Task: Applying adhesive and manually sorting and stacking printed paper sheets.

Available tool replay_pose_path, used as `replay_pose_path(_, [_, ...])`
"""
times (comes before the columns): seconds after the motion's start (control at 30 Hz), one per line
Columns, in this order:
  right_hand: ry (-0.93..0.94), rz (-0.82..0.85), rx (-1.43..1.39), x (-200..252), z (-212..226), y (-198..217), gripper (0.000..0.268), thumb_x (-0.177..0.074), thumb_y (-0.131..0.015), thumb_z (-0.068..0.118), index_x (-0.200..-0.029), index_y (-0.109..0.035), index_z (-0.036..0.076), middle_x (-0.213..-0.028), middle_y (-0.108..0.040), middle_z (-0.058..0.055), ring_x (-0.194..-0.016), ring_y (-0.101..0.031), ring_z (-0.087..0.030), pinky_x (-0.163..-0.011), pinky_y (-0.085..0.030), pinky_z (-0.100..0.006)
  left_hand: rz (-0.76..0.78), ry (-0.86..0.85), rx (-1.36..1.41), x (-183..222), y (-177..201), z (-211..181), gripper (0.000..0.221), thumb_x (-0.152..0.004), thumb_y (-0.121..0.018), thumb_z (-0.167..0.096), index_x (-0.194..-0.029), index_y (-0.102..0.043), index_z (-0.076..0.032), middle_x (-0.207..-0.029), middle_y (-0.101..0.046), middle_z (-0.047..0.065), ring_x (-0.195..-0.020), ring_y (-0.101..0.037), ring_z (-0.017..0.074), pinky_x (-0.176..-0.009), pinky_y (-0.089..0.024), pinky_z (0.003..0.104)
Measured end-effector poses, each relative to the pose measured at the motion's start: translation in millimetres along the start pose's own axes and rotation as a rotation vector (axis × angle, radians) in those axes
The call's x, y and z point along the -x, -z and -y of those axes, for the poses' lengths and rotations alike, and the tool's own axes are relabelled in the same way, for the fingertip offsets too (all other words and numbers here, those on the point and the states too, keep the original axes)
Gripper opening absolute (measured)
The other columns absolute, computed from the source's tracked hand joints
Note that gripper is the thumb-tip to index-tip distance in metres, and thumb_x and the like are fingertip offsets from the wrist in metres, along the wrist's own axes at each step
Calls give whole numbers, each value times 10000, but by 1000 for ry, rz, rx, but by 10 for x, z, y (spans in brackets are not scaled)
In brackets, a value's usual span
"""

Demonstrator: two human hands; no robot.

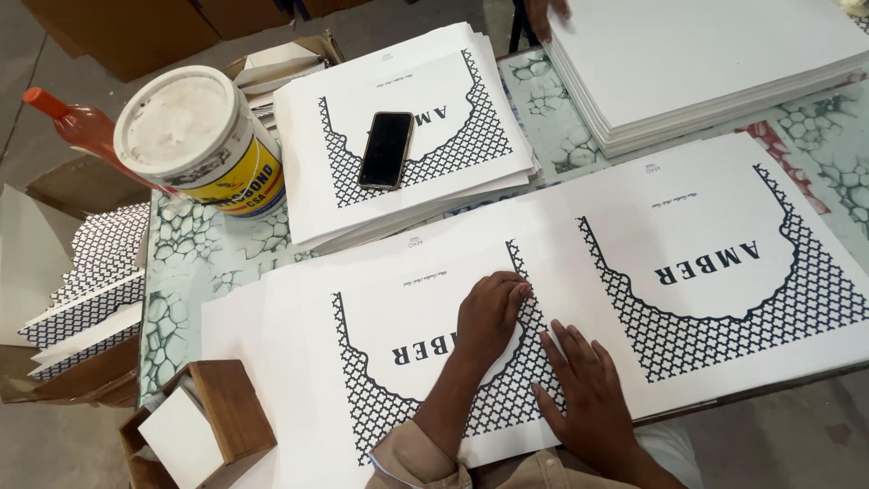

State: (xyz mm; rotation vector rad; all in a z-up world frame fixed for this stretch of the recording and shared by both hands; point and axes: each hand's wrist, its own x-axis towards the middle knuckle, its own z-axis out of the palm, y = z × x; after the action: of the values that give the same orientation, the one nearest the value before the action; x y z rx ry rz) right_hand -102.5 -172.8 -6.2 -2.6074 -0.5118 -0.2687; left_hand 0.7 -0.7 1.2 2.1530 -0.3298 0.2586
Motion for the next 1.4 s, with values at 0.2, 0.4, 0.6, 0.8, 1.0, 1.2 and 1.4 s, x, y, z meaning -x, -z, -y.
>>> replay_pose_path(0.2, [1,-5,-4,8,-6,-14,731,-878,-615,348,-1521,-370,103,-1598,-351,-114,-1479,-312,-287,-1174,-220,-539,-21,24,8,-4,15,-39,265,-1040,-580,-241,-946,-748,-59,-1053,-742,30,-951,-697,242,-829,-549,356])
replay_pose_path(0.4, [19,-23,-7,51,-109,-115,742,-872,-619,361,-1515,-362,94,-1599,-332,-142,-1477,-294,-310,-1158,-226,-548,-44,-35,10,44,-69,126,294,-1056,-557,-253,-953,-740,-48,-1034,-732,70,-946,-683,277,-846,-540,386])
replay_pose_path(0.6, [16,20,49,93,-288,-322,814,-832,-636,432,-1541,-364,139,-1621,-318,-134,-1488,-289,-309,-1133,-216,-575,31,89,39,30,8,-2,420,-1090,-480,-270,-803,-713,-71,-951,-744,68,-905,-681,275,-838,-531,402])
replay_pose_path(0.8, [28,-13,32,68,-187,-227,771,-839,-631,403,-1507,-360,130,-1587,-325,-118,-1457,-308,-285,-1135,-230,-547,-110,155,178,-55,102,-195,229,-1031,-520,-204,-1094,-685,-58,-1028,-716,84,-833,-712,264,-749,-551,370])
replay_pose_path(1.0, [12,-53,7,43,-122,-166,761,-839,-642,369,-1514,-373,145,-1597,-322,-132,-1453,-324,-309,-1144,-251,-545,-121,170,97,-12,7,-76,197,-990,-656,-228,-924,-646,-42,-841,-640,96,-702,-647,259,-650,-518,375])
replay_pose_path(1.2, [3,-41,-3,37,-88,-112,769,-834,-648,383,-1511,-373,142,-1594,-308,-152,-1458,-307,-342,-1142,-255,-550,-131,134,32,32,-65,39,331,-992,-694,-273,-797,-552,-45,-732,-552,86,-633,-550,265,-603,-460,401])
replay_pose_path(1.4, [-14,-25,-6,24,-72,-96,759,-843,-639,383,-1509,-376,131,-1585,-315,-157,-1451,-311,-345,-1141,-250,-553,-104,131,28,11,-35,0,348,-956,-737,-276,-771,-542,-55,-714,-553,77,-616,-546,259,-584,-454,392])
